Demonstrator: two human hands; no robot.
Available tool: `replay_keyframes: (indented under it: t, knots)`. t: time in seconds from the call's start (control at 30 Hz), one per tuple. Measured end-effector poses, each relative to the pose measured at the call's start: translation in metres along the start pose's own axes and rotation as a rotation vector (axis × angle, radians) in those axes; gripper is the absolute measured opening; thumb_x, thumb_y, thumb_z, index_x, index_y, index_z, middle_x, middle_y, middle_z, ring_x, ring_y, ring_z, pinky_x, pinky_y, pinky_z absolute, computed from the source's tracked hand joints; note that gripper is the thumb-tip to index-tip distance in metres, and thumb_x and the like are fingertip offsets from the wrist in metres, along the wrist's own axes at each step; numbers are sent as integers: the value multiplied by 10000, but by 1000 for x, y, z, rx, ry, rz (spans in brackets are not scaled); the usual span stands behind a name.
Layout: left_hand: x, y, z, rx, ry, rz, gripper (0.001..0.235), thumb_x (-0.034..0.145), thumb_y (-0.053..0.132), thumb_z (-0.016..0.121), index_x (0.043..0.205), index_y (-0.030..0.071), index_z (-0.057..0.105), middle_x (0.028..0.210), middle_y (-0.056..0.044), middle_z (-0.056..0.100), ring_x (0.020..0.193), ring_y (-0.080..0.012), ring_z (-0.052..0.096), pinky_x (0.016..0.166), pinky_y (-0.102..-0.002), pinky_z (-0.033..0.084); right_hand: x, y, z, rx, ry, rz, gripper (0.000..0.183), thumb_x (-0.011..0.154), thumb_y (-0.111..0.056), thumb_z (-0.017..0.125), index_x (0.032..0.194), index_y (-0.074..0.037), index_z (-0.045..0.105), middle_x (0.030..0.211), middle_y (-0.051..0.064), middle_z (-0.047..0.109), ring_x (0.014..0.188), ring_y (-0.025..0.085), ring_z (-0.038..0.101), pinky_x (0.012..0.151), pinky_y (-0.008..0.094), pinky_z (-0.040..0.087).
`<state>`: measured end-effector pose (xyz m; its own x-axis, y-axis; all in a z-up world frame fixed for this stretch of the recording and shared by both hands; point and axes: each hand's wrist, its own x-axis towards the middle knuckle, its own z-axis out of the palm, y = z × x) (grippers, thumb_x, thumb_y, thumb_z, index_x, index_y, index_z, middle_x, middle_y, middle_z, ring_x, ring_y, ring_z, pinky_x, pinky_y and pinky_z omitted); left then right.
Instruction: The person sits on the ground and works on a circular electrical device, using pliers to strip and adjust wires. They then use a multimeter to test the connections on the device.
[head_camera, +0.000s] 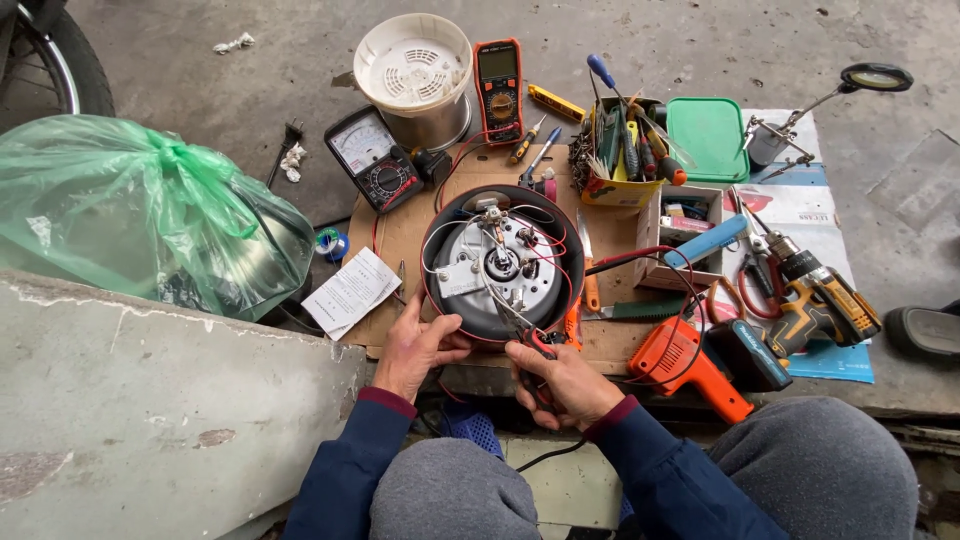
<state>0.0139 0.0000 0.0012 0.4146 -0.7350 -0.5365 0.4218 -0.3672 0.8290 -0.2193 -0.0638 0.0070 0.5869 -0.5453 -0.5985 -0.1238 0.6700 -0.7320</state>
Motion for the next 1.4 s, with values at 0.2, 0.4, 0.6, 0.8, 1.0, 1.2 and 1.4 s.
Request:
replay_keyframes:
  t: [0.2, 0.4, 0.6, 0.8, 1.0, 1.2, 1.4]
  knots:
    - [0, 1, -6, 7, -40, -3, 1007, 913, 113, 826, 1777, 184, 314, 1038, -269, 806, 862, -332, 803, 853, -497, 737, -6, -5, 8, 1, -12, 101, 437, 1058, -345, 758, 929, 62, 668, 631, 349, 681, 376, 398, 664, 283, 425, 509]
    - [4, -11, -18, 17, -22, 35, 947, 943, 164, 828, 1766, 213, 362, 1208, -250, 809, 974, -326, 801, 876, -504, 725, -33, -11, 20, 67, -76, 249, 300, 1036, -153, 707, 1151, 123, 702, 1032, 380, 806, 826, 479, 830, 782, 599, 691]
    - [-2, -1, -19, 115, -32, 109, 796, 932, 191, 710, 1695, 119, 497, 1198, -193, 812, 946, -255, 783, 722, -381, 663, -85, -13, -22, -81, -280, 207, 341, 1057, -168, 642, 1284, 75, 717, 925, 252, 799, 807, 338, 740, 713, 423, 573]
    - [15, -18, -28, 185, 44, 240, 789, 976, 219, 705, 1710, 74, 455, 1190, -202, 807, 818, -194, 743, 619, -289, 647, -64, -4, -102, 177, 190, -16, 370, 1114, -189, 570, 1286, 114, 694, 832, 197, 664, 604, 296, 613, 539, 422, 470]
    - [36, -38, -40, 291, 249, 240, 744, 963, 251, 844, 1644, 144, 563, 978, -142, 800, 896, -267, 796, 794, -412, 737, 44, 39, -140, 168, 471, 50, 364, 1047, -225, 738, 1229, 61, 606, 771, 134, 623, 550, 343, 683, 505, 475, 586]
    - [3, 0, -9, 760, 480, 577, 382, 943, 356, 878, 1310, 256, 837, 871, 19, 783, 856, -146, 791, 864, -365, 665, 97, 38, -163, -538, 648, -103, 761, 952, -584, 795, 1558, -146, 654, 1349, 273, 743, 1363, 461, 658, 1125, 553, 506]
    - [1, 24, 40, 637, 196, 223, 292, 921, 421, 809, 1090, 203, 904, 641, -63, 789, 429, -172, 727, 428, -277, 605, 4, -26, -76, -555, 749, -656, 406, 1212, -323, 575, 1452, -3, 642, 1265, 222, 625, 1165, 420, 703, 1026, 550, 582]
